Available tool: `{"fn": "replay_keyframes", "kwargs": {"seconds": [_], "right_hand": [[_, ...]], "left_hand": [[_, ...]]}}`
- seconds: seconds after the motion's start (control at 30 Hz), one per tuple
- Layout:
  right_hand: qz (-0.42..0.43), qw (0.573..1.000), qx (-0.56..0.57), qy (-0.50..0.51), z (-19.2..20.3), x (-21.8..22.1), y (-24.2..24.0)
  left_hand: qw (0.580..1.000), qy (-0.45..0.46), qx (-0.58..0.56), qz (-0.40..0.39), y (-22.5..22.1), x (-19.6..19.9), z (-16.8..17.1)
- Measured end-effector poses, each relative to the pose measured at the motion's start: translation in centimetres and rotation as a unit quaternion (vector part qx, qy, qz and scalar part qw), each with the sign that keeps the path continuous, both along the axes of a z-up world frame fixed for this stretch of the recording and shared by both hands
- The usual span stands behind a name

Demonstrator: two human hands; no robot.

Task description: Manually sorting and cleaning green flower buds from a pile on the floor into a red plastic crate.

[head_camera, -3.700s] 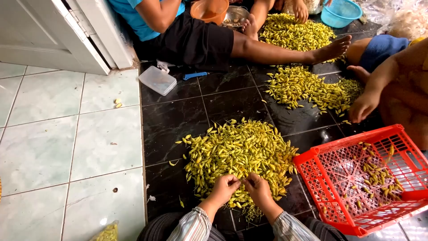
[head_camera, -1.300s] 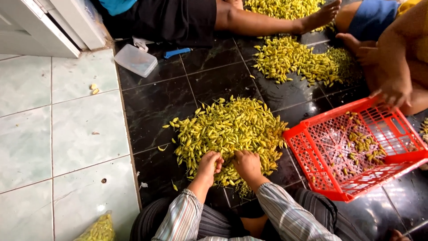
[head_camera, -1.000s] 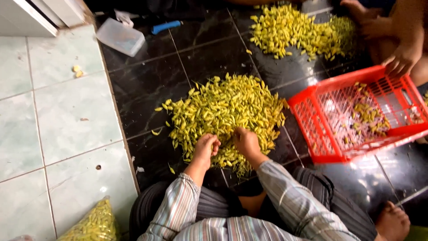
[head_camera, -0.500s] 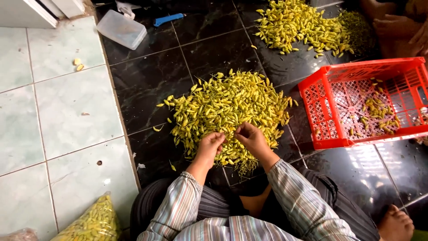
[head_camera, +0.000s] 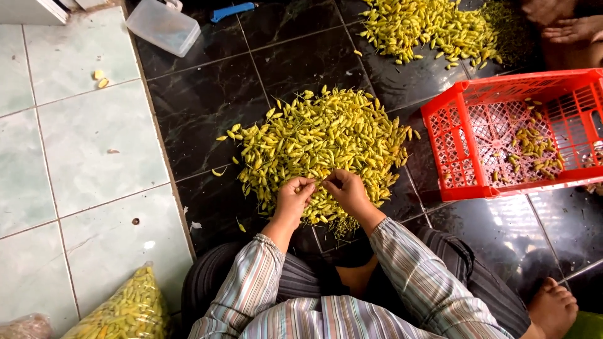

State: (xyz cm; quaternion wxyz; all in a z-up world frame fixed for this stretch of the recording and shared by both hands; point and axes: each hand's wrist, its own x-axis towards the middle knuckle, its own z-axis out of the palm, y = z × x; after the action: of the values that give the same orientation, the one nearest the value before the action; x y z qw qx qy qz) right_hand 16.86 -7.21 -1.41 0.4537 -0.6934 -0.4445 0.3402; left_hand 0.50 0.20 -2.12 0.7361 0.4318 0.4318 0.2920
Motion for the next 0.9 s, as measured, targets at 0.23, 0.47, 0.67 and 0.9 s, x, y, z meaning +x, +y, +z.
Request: {"fn": "replay_keyframes", "kwargs": {"seconds": [0.23,0.47,0.67,0.9], "right_hand": [[-0.02,0.996,0.03,-0.084,0.5,-1.0,0.1],[-0.024,0.981,-0.042,-0.186,-2.8,1.2,0.4],[0.129,0.938,-0.167,-0.274,-1.4,0.6,-0.1],[0.083,0.914,-0.147,-0.369,-3.0,-1.9,0.8]], "left_hand": [[0.997,0.028,0.07,0.012,-0.2,0.3,-1.5],[0.994,0.062,0.087,0.022,-0.3,0.0,0.4],[0.993,-0.068,-0.087,0.048,0.5,0.0,-1.1],[0.984,-0.104,-0.14,0.023,0.8,-0.4,-0.6]]}}
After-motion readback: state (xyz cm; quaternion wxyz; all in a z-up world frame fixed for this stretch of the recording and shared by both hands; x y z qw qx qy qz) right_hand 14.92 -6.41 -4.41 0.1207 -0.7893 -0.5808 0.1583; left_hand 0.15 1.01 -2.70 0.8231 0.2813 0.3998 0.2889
